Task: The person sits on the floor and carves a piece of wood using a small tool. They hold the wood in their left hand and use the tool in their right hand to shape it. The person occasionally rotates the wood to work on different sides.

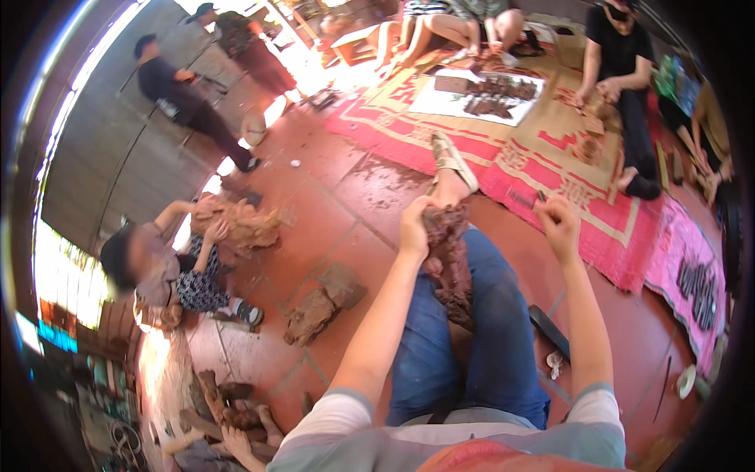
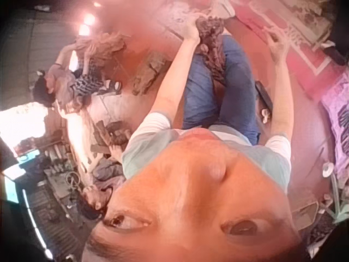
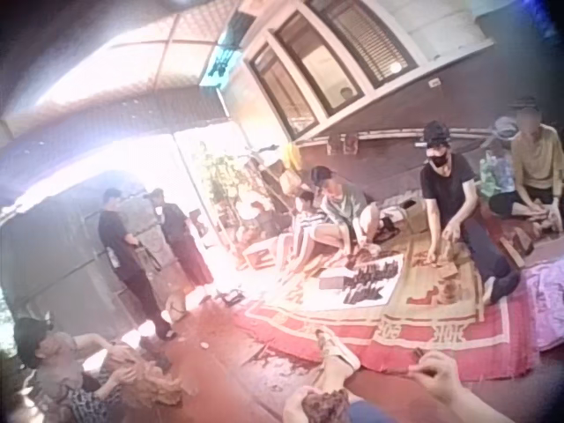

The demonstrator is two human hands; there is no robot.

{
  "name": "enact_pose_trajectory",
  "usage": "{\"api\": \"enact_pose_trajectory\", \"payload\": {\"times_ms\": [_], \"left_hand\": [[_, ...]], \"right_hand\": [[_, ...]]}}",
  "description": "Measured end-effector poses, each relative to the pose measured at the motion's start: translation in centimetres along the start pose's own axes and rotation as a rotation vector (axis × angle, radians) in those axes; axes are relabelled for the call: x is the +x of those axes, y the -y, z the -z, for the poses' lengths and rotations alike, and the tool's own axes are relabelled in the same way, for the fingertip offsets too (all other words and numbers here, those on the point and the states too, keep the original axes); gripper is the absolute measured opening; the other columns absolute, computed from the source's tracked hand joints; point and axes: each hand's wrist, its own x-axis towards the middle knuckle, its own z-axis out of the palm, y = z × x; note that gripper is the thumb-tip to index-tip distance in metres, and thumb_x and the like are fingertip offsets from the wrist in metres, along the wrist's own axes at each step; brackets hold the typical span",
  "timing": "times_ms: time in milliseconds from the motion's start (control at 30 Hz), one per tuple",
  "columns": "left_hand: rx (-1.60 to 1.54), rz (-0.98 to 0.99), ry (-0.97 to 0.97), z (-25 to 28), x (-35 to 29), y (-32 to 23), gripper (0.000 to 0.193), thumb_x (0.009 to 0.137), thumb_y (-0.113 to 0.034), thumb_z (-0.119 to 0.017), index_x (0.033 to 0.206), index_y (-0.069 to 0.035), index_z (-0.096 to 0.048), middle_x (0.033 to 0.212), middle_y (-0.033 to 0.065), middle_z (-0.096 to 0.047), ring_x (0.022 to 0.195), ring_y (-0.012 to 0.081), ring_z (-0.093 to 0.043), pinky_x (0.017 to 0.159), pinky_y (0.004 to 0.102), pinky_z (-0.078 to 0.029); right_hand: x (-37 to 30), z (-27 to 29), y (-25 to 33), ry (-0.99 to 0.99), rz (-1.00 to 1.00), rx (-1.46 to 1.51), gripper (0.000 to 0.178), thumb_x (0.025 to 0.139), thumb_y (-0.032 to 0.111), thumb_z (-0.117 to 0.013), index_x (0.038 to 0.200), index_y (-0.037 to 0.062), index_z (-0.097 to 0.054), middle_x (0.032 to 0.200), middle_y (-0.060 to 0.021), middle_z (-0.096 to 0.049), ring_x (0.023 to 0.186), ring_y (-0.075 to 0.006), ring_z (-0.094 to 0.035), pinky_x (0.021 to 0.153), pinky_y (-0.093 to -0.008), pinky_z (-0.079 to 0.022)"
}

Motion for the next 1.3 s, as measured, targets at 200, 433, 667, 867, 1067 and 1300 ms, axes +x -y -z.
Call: {"api": "enact_pose_trajectory", "payload": {"times_ms": [200, 433, 667, 867, 1067, 1300], "left_hand": [[0.040, 0.048, 0.093, 0.0, -0.3, -0.1, 0.029, 0.086, -0.026, -0.040, 0.077, -0.004, -0.056, 0.078, 0.0037, -0.057, 0.074, 0.0123, -0.053, 0.071, 0.0246, -0.041], [0.102, -0.058, 0.034, -1.6, -0.6, 0.2, 0.032, 0.087, -0.027, -0.039, 0.074, -0.004, -0.058, 0.077, 0.0035, -0.058, 0.074, 0.0108, -0.052, 0.072, 0.0234, -0.040], [0.197, -0.106, -0.005, -0.4, -1.3, 0.5, 0.032, 0.087, -0.025, -0.037, 0.079, -0.003, -0.059, 0.077, 0.0057, -0.060, 0.073, 0.0129, -0.055, 0.071, 0.0241, -0.043], [-0.021, -0.026, -0.067, -1.1, -0.9, 1.2, 0.033, 0.087, -0.024, -0.038, 0.075, -0.003, -0.061, 0.078, 0.0050, -0.061, 0.076, 0.0125, -0.055, 0.073, 0.0242, -0.042], [0.091, 0.000, -0.073, -0.5, -1.9, 0.2, 0.034, 0.088, -0.022, -0.035, 0.077, -0.003, -0.061, 0.077, 0.0041, -0.060, 0.072, 0.0132, -0.055, 0.069, 0.0247, -0.043], [-0.061, 0.081, -0.192, -1.1, -1.1, -0.4, 0.029, 0.087, -0.017, -0.035, 0.080, -0.004, -0.060, 0.077, 0.0060, -0.061, 0.068, 0.0127, -0.057, 0.062, 0.0237, -0.045]], "right_hand": [[1.8, -4.1, 8.7, 0.257, 0.525, 0.047, 0.017, 0.065, 0.020, -0.076, 0.078, 0.0150, -0.067, 0.077, 0.0000, -0.058, 0.062, -0.0185, -0.059, 0.055, -0.0285, -0.048], [4.7, -0.2, -2.0, -0.134, -0.153, 0.180, 0.005, 0.080, 0.010, -0.066, 0.085, 0.0084, -0.067, 0.077, 0.0010, -0.059, 0.064, -0.0122, -0.054, 0.056, -0.0252, -0.043], [-3.3, -8.4, 10.1, -0.158, -0.159, 0.543, 0.003, 0.086, 0.004, -0.059, 0.086, 0.0012, -0.059, 0.081, -0.0003, -0.055, 0.073, -0.0058, -0.048, 0.064, -0.0205, -0.039], [-11.9, -7.7, 4.8, -0.078, -0.460, 0.464, 0.005, 0.083, 0.003, -0.062, 0.087, -0.0001, -0.062, 0.085, -0.0049, -0.061, 0.082, -0.0098, -0.055, 0.074, -0.0236, -0.043], [-3.9, -9.3, 13.8, -0.265, -0.318, 0.834, 0.012, 0.087, 0.009, -0.059, 0.097, 0.0008, -0.061, 0.086, -0.0003, -0.059, 0.076, -0.0071, -0.052, 0.068, -0.0206, -0.041], [-13.0, -10.3, 7.7, -0.219, -0.885, 0.807, 0.014, 0.088, 0.009, -0.058, 0.097, -0.0011, -0.062, 0.084, 0.0012, -0.057, 0.075, -0.0070, -0.049, 0.065, -0.0206, -0.042]]}}
